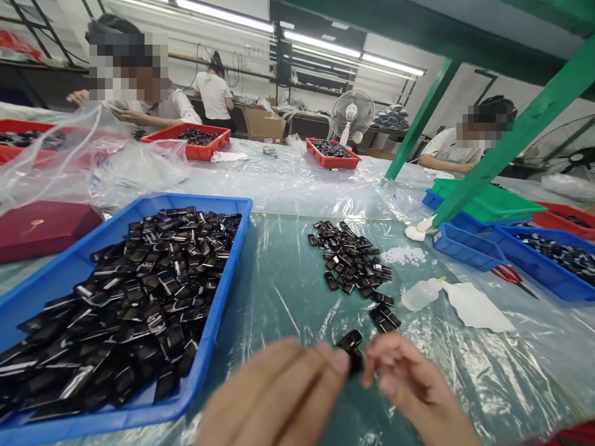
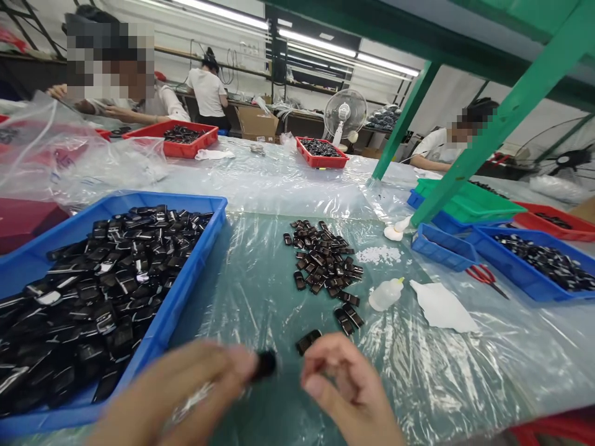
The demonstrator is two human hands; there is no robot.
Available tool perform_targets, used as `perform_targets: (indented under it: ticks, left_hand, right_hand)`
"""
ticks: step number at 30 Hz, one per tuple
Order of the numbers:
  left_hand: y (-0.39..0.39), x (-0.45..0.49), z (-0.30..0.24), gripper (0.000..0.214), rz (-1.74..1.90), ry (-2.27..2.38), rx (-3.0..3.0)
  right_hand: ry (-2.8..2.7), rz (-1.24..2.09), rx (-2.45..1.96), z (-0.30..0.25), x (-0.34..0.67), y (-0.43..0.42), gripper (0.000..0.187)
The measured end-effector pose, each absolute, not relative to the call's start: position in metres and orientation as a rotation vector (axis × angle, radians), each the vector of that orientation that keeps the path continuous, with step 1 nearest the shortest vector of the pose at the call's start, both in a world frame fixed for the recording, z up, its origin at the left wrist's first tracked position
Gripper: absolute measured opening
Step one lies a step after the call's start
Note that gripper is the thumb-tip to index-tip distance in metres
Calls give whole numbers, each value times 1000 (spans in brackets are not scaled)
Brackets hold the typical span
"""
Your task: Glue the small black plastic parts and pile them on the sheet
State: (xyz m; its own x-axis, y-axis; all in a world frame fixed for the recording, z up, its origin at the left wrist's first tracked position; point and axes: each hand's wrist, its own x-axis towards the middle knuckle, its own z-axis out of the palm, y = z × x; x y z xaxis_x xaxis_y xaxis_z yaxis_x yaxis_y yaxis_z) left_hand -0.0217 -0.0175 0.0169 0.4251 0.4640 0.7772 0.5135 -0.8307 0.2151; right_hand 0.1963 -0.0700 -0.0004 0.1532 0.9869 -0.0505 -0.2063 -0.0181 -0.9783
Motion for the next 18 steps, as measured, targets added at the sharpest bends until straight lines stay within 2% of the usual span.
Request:
perform_targets:
  ticks: [3,4,5,8,12,13,15,18]
  left_hand:
    - [2,-39,35,59,-1155,-1324,-2179]
    - [8,-40,36,61,-1104,-1432,-2132]
    - [13,-37,32,65,-1045,-1441,-2160]
    - [12,-15,4,68,-831,-1131,-2558]
    - [-3,16,-30,54,-521,-744,-3063]
    - [-4,20,-31,51,-482,-721,-3157]
    - [-4,26,-28,42,-469,-771,-3300]
    - [0,27,-19,10,-519,-981,-3359]
  right_hand:
    - [-835,459,-1391,3,225,-74,17]
    - [-755,227,-1405,2,238,-74,23]
    - [-707,136,-1389,0,253,-72,30]
    - [-688,139,-1414,-12,290,-63,50]
    - [-809,400,-1477,-35,310,-40,79]
    - [-842,463,-1483,-40,311,-33,79]
    - [-901,559,-1489,-48,311,-21,67]
    - [-958,620,-1486,-54,311,-14,47]
